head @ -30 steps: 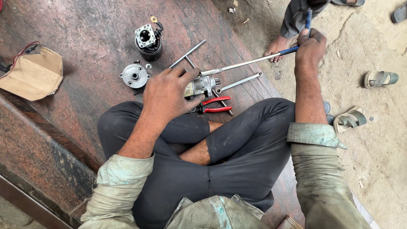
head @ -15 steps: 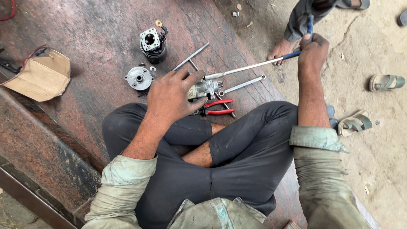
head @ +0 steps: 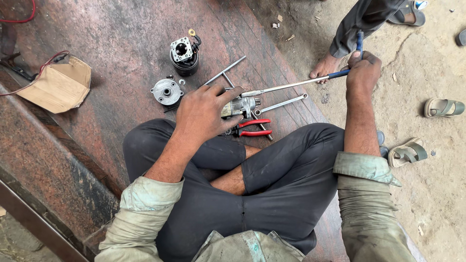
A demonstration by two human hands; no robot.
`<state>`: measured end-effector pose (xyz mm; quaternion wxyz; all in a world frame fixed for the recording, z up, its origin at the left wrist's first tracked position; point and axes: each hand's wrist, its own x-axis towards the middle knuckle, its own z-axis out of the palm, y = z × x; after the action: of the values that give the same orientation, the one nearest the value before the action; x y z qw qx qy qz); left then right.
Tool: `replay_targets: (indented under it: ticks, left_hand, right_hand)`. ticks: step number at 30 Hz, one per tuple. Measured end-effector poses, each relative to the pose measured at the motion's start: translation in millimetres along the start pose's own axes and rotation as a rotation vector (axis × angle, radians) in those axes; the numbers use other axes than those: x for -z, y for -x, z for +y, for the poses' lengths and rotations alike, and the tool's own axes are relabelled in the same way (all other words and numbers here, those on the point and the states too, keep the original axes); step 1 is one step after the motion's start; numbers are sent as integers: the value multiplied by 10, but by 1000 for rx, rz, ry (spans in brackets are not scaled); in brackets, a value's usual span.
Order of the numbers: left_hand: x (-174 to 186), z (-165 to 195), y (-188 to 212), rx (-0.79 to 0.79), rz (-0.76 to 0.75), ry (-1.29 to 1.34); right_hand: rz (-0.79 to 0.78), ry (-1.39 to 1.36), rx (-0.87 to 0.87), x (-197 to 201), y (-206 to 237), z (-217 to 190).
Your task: The person sits on the ground with a starter motor in their lap and disassembles it. They use a T-handle wrench to loosen the drive-end housing, use pliers on the solenoid terminal, unscrew and remove the end cap and bolts by hand, and separate the motor housing, armature and solenoid into parts laid on the ground.
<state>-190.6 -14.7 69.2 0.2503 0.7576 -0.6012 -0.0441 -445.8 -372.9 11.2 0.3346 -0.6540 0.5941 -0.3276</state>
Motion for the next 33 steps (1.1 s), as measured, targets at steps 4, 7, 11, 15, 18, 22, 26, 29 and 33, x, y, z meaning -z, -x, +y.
replay_targets:
  ticks: [4, 7, 11, 15, 18, 22, 26, 29, 33]
  left_hand:
    - [-8, 3, -5, 9, 1, 12]
    - [11, 14, -9, 9, 1, 10]
    - [33, 24, -7, 4, 2, 19]
    - [13, 13, 1, 8, 6, 60]
    - [-13, -16, -4, -14, 23, 69]
    - [-25, -36, -14, -12, -21, 81]
    - [-22, -19, -27, -24, -16, 55]
    - [-34, 0, -31, -22, -46, -7]
    - [-83, 14, -46, -9, -82, -56]
  right_hand:
    - [-17, 82, -11, 9, 58, -91]
    - [0, 121, -17, 3, 79, -126]
    - [23, 115, -34, 1, 51, -77]
    - [34, 105, 57, 2, -37, 40]
    - [-16, 33, 50, -7, -100, 115]
    - [6, 43, -115, -44, -145, 170]
    - [-283, 361, -241, -54, -170, 216]
    - [-492, 808, -238, -121, -196, 253]
    - [-372, 1073, 143, -232, -341, 211]
